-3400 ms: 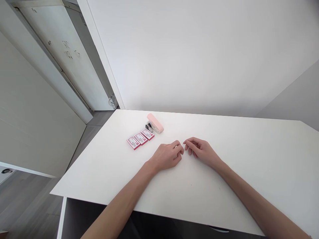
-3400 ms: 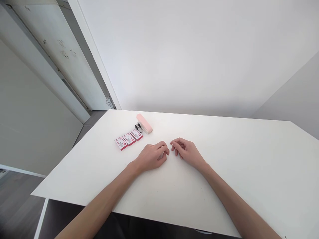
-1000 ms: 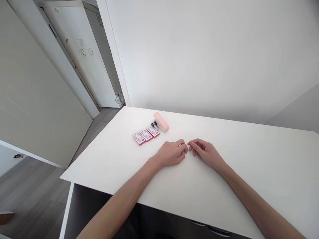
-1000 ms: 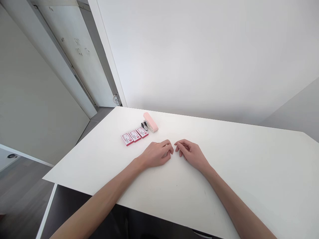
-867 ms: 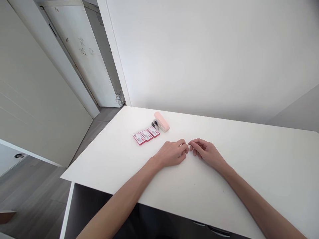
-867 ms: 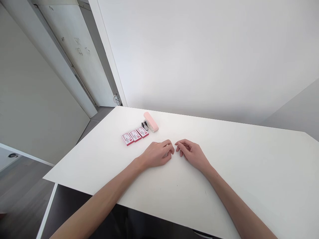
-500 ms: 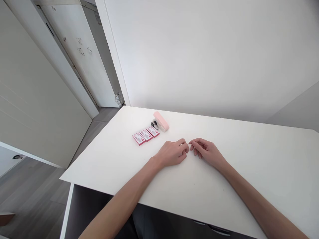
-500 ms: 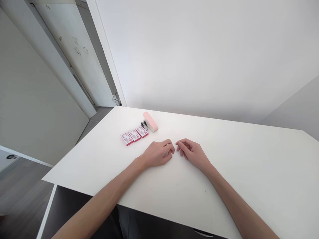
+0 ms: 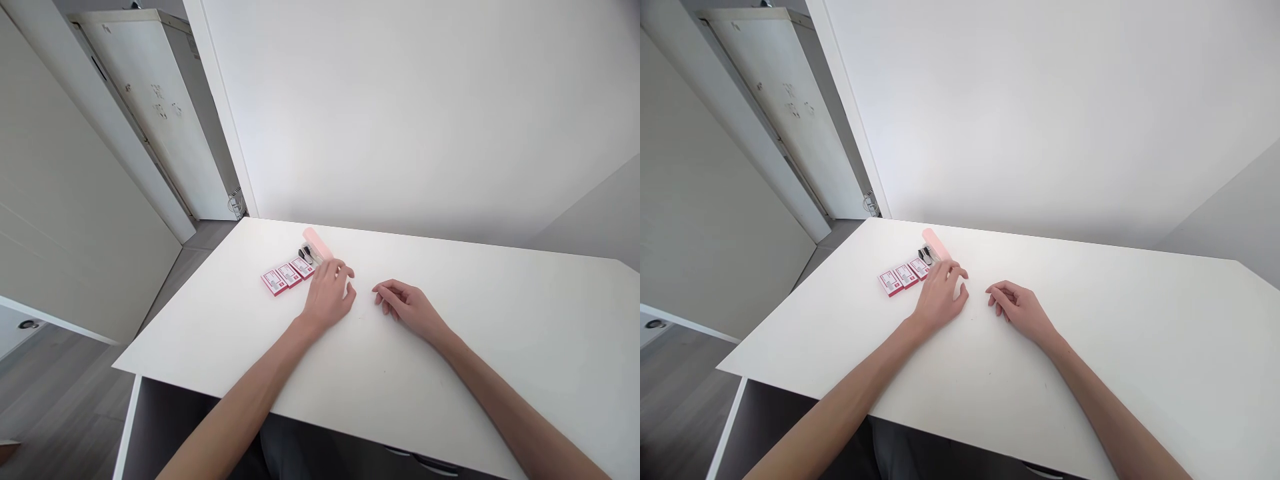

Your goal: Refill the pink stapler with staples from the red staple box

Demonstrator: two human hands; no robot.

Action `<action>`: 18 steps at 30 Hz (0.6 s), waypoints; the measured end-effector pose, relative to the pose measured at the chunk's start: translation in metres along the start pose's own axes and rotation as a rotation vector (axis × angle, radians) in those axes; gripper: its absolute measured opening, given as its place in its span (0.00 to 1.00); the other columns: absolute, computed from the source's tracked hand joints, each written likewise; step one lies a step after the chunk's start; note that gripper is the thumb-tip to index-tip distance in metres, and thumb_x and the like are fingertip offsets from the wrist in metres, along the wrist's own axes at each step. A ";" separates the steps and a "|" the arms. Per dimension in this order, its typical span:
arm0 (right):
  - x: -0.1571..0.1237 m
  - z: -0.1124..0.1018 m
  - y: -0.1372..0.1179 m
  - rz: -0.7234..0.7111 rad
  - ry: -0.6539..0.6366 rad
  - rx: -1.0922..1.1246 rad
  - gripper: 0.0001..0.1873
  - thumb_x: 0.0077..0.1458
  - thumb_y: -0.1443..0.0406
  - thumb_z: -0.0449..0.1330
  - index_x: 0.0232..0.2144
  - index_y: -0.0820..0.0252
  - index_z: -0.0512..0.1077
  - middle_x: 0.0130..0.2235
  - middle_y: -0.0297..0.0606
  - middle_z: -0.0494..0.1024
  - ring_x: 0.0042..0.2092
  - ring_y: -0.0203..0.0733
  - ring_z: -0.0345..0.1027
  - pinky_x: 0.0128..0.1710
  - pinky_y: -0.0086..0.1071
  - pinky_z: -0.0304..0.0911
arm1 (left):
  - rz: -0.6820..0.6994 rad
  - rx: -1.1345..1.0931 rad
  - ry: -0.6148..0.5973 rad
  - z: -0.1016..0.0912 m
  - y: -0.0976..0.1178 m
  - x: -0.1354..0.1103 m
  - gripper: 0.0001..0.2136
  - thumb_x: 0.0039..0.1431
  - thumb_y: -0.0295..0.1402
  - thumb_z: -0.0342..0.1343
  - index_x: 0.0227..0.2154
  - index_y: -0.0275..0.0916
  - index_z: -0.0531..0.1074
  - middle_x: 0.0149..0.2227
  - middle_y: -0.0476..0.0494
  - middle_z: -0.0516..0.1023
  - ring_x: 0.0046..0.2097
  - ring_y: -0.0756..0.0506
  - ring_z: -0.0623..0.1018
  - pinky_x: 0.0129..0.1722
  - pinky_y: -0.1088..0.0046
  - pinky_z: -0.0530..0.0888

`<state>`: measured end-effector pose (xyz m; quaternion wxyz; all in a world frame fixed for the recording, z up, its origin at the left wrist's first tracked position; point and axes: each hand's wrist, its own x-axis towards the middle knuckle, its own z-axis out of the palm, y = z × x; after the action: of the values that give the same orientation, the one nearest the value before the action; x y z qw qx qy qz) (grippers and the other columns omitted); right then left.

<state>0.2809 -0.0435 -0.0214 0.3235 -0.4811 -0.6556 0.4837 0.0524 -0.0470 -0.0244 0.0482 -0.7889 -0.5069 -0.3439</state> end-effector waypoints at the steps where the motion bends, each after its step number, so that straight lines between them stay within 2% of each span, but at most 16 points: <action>1: 0.000 0.000 0.000 -0.003 0.002 0.000 0.25 0.65 0.40 0.59 0.41 0.53 0.78 0.37 0.39 0.81 0.32 0.39 0.69 0.30 0.34 0.63 | -0.044 0.019 0.025 0.001 -0.002 0.000 0.10 0.64 0.25 0.54 0.46 0.41 0.69 0.50 0.38 0.74 0.54 0.37 0.74 0.54 0.56 0.74; 5: -0.001 0.000 -0.001 -0.008 0.006 0.007 0.25 0.65 0.41 0.59 0.40 0.53 0.79 0.38 0.39 0.82 0.32 0.39 0.69 0.29 0.34 0.63 | -0.218 0.092 0.088 0.004 -0.006 0.001 0.18 0.60 0.26 0.58 0.53 0.40 0.66 0.60 0.30 0.66 0.62 0.31 0.69 0.61 0.46 0.70; 8: -0.002 -0.001 -0.004 -0.002 0.004 0.018 0.24 0.65 0.41 0.59 0.40 0.53 0.79 0.37 0.39 0.82 0.31 0.39 0.69 0.28 0.34 0.62 | -0.315 0.162 0.097 0.006 -0.007 0.001 0.22 0.60 0.29 0.59 0.56 0.37 0.64 0.61 0.26 0.65 0.64 0.27 0.66 0.64 0.40 0.65; 13: -0.002 -0.001 -0.006 0.002 0.003 0.014 0.25 0.65 0.41 0.58 0.41 0.54 0.78 0.38 0.39 0.82 0.31 0.39 0.68 0.29 0.34 0.61 | -0.344 0.193 0.042 0.008 -0.010 0.000 0.24 0.63 0.32 0.58 0.60 0.36 0.60 0.57 0.29 0.72 0.68 0.24 0.63 0.70 0.36 0.56; 18: -0.003 0.000 -0.009 -0.003 0.005 0.003 0.26 0.64 0.40 0.58 0.40 0.54 0.78 0.37 0.40 0.82 0.31 0.39 0.68 0.29 0.34 0.61 | -0.360 0.153 -0.001 0.008 -0.013 0.001 0.25 0.65 0.33 0.55 0.63 0.38 0.58 0.60 0.31 0.73 0.72 0.22 0.60 0.71 0.34 0.53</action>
<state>0.2791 -0.0465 -0.0128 0.3266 -0.4809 -0.6548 0.4831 0.0459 -0.0366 -0.0340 0.0453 -0.6797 -0.6646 -0.3070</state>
